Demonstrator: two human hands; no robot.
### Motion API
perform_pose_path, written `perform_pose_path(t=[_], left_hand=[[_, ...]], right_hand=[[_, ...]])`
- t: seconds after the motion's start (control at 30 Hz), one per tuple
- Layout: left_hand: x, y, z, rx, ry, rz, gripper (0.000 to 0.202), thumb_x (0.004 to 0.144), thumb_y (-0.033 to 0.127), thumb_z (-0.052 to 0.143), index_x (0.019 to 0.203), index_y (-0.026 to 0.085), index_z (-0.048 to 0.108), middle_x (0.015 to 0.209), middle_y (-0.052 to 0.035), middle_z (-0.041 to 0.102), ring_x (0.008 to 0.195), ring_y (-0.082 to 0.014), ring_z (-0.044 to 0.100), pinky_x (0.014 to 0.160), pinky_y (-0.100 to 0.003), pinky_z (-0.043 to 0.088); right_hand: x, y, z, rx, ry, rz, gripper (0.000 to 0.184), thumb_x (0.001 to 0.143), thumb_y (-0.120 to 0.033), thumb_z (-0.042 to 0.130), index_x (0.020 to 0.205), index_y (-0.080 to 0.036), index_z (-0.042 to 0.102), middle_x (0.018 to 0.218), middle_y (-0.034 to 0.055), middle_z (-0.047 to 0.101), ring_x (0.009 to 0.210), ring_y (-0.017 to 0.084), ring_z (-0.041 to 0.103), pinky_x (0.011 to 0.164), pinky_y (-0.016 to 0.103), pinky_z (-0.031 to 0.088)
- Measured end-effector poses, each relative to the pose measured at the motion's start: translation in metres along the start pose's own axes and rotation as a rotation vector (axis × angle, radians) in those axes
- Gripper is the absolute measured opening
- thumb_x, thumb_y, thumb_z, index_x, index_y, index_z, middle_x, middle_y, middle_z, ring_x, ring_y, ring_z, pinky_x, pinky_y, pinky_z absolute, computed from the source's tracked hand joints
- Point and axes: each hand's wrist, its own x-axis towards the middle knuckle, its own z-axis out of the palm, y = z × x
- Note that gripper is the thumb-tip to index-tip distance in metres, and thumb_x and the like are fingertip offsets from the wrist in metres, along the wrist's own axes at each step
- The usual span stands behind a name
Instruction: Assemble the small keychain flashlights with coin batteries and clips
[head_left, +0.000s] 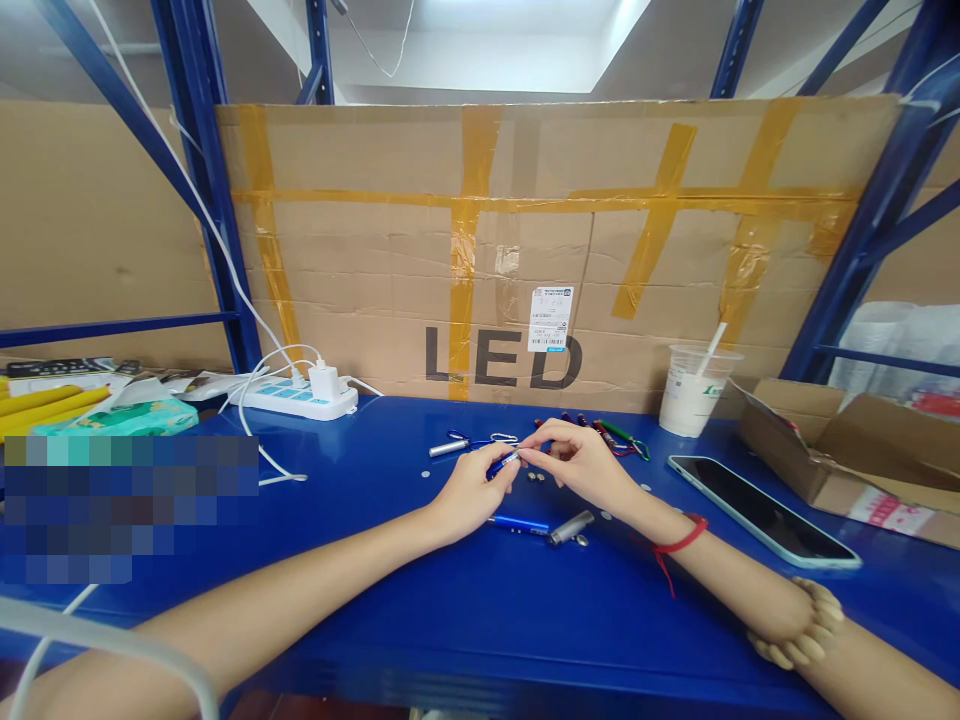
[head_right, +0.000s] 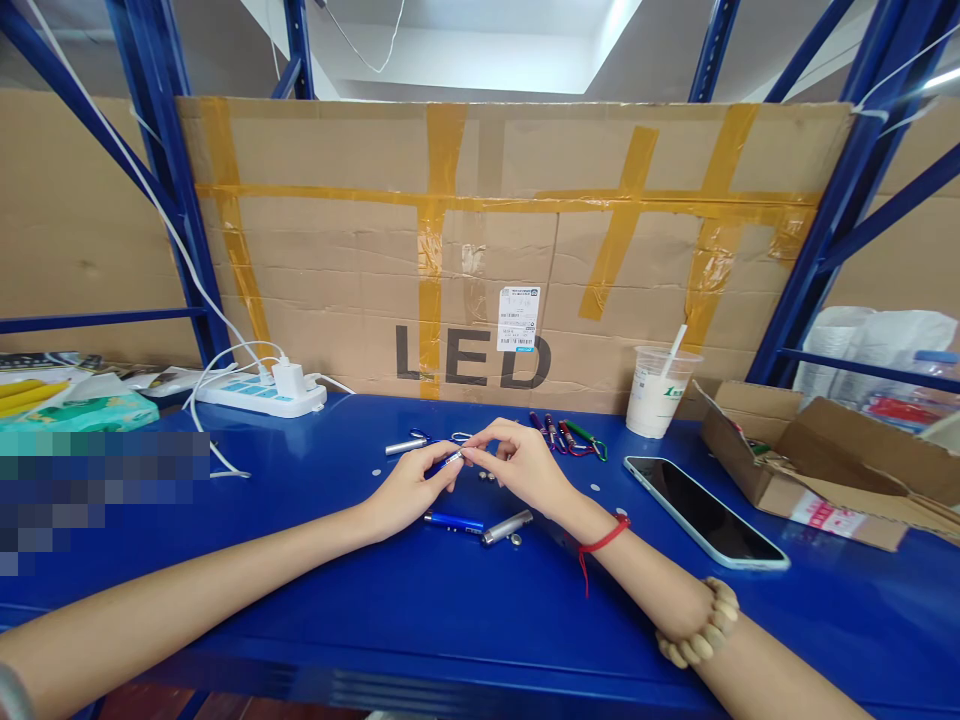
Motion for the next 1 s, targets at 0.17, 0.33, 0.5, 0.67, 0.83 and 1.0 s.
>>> perform_pose_path(t=[0.17, 0.33, 0.5, 0.67, 0.83, 1.0], left_hand=[[-0.001, 0.001, 0.0, -0.007, -0.001, -0.005, 0.024, 0.085, 0.027, 0.04, 0.081, 0.013, 0.059, 0.062, 0.0011, 0.05, 0.06, -0.0126, 0.049, 0.058, -0.023, 0.038], [0.0, 0.001, 0.0, -0.015, -0.005, -0.005, 0.023, 0.085, 0.026, 0.04, 0.082, 0.013, 0.059, 0.063, 0.001, 0.051, 0.06, -0.0127, 0.05, 0.058, -0.023, 0.038], [0.0, 0.0, 0.0, -0.005, -0.01, -0.01, 0.023, 0.085, 0.026, 0.04, 0.082, 0.013, 0.059, 0.062, 0.0011, 0.05, 0.058, -0.0126, 0.049, 0.057, -0.023, 0.037], [-0.001, 0.001, -0.001, -0.003, -0.013, -0.009, 0.023, 0.084, 0.028, 0.04, 0.084, 0.014, 0.058, 0.062, 0.0011, 0.05, 0.059, -0.0129, 0.048, 0.057, -0.024, 0.037], [0.002, -0.003, -0.001, -0.079, -0.012, -0.024, 0.022, 0.084, 0.031, 0.042, 0.079, 0.015, 0.057, 0.061, 0.0019, 0.05, 0.061, -0.0126, 0.048, 0.062, -0.024, 0.038], [0.003, -0.005, -0.001, -0.107, 0.018, -0.017, 0.022, 0.084, 0.033, 0.044, 0.078, 0.015, 0.055, 0.06, 0.0028, 0.049, 0.062, -0.0128, 0.049, 0.065, -0.024, 0.038]], right_hand=[[0.001, -0.001, 0.0, 0.009, 0.001, 0.005, 0.028, 0.074, -0.043, 0.061, 0.078, -0.016, 0.067, 0.08, 0.0035, 0.059, 0.041, 0.004, 0.047, 0.038, 0.02, 0.039], [0.001, 0.0, 0.0, 0.003, 0.0, 0.005, 0.028, 0.074, -0.043, 0.061, 0.077, -0.016, 0.067, 0.08, 0.0032, 0.058, 0.041, 0.004, 0.047, 0.038, 0.02, 0.039], [0.001, 0.001, 0.0, 0.0, -0.011, 0.0, 0.026, 0.075, -0.041, 0.061, 0.078, -0.016, 0.066, 0.078, 0.0025, 0.057, 0.041, 0.004, 0.048, 0.039, 0.02, 0.039], [0.0, 0.0, -0.001, -0.005, -0.004, -0.001, 0.027, 0.075, -0.042, 0.061, 0.077, -0.016, 0.067, 0.079, 0.003, 0.058, 0.041, 0.004, 0.047, 0.038, 0.02, 0.039], [0.001, 0.004, 0.001, 0.087, -0.032, 0.06, 0.03, 0.071, -0.045, 0.064, 0.077, -0.015, 0.066, 0.08, 0.0037, 0.06, 0.041, 0.004, 0.046, 0.037, 0.019, 0.039], [0.002, 0.009, 0.002, 0.107, -0.049, 0.105, 0.032, 0.068, -0.046, 0.066, 0.075, -0.015, 0.066, 0.072, 0.0024, 0.06, 0.04, 0.004, 0.045, 0.036, 0.019, 0.038]])
